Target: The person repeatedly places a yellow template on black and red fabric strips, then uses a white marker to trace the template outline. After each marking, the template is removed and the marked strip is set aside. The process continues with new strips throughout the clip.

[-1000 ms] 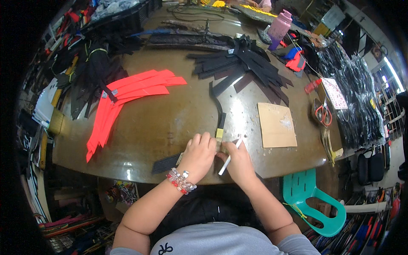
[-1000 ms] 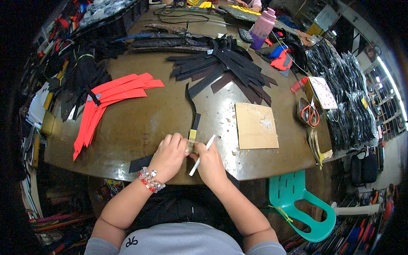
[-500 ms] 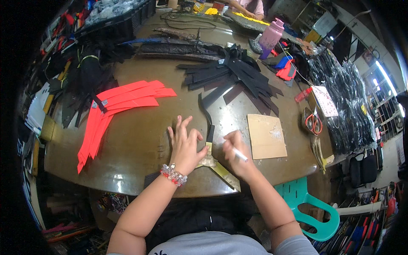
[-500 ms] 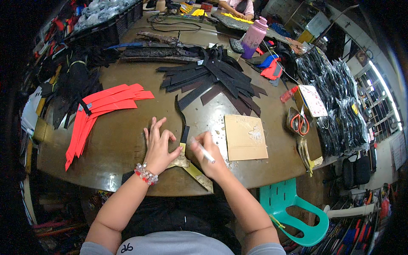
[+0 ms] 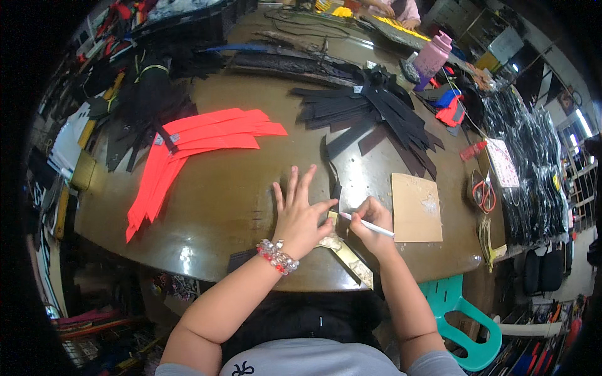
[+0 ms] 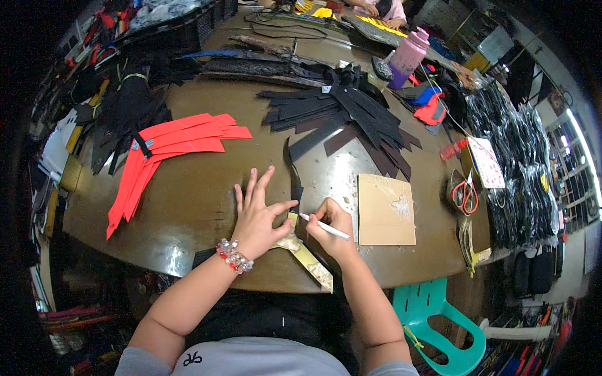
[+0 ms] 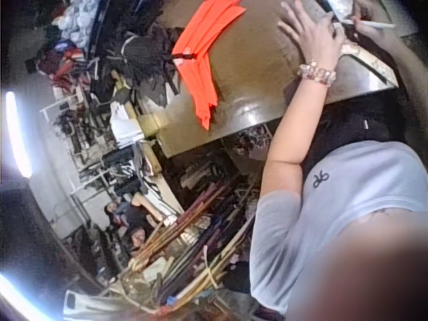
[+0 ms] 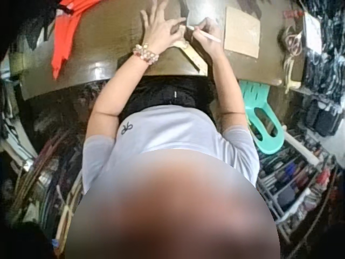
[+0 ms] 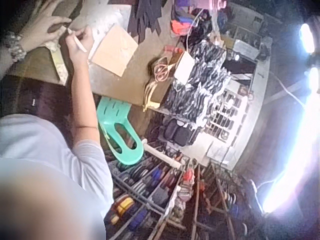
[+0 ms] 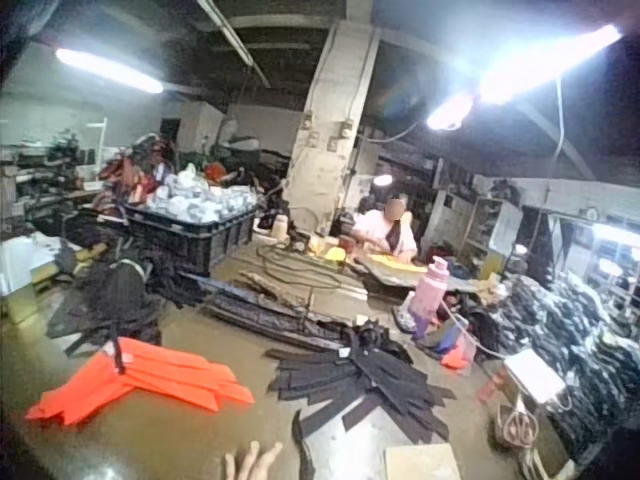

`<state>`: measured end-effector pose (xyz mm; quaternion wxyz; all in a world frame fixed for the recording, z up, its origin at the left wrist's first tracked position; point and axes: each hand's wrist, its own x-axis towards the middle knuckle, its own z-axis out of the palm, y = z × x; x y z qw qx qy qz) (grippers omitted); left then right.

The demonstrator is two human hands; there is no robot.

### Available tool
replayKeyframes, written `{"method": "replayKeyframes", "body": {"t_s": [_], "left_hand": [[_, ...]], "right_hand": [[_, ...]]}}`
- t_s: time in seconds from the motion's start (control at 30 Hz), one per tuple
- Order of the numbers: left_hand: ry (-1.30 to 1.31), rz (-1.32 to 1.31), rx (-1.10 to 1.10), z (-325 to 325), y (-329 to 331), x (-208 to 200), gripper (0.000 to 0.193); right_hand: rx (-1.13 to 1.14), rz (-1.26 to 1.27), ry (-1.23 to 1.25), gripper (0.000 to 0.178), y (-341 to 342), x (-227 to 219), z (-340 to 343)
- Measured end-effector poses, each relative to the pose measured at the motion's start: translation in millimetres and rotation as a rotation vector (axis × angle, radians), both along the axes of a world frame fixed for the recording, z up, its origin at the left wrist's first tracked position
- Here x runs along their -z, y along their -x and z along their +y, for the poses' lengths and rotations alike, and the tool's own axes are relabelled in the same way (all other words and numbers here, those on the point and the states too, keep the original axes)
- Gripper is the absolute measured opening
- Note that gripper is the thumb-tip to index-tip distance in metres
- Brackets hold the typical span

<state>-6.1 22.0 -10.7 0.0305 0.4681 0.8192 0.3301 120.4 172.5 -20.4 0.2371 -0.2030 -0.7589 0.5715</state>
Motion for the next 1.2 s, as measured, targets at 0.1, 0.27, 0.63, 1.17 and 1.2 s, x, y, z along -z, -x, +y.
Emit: {"method": "replayKeyframes", "body": {"t_s": [0.1,0.27,0.63,1.17,1.2], "left_hand": [[0.020,-0.002,-0.011,-1.3,-0.1,2.3,0.032],[0.042,-0.005,-0.015,0.6,-0.8,3.7,0.034],[0.116,0.155,0.530,-28.9,-15.1,-12.2,0.022],[0.413,0.621,0.091,26.8,-93.4,-4.5,0.069],[0.412,0.634,0.085,26.9,-91.6,-5.2,0.069]], "right_hand": [[0.002,0.036,-0.040,0.019,2.4,5.7,1.8],[-0.014,-0.054,-0.062,0.016,3.7,3.2,1.8],[-0.195,-0.161,-0.056,0.018,7.0,-19.6,-3.0],[0.147,-0.189,-0.435,0.003,-110.8,-11.1,-24.9],[0.084,-0.208,-0.352,0.005,-109.9,-18.6,-24.4]]}}
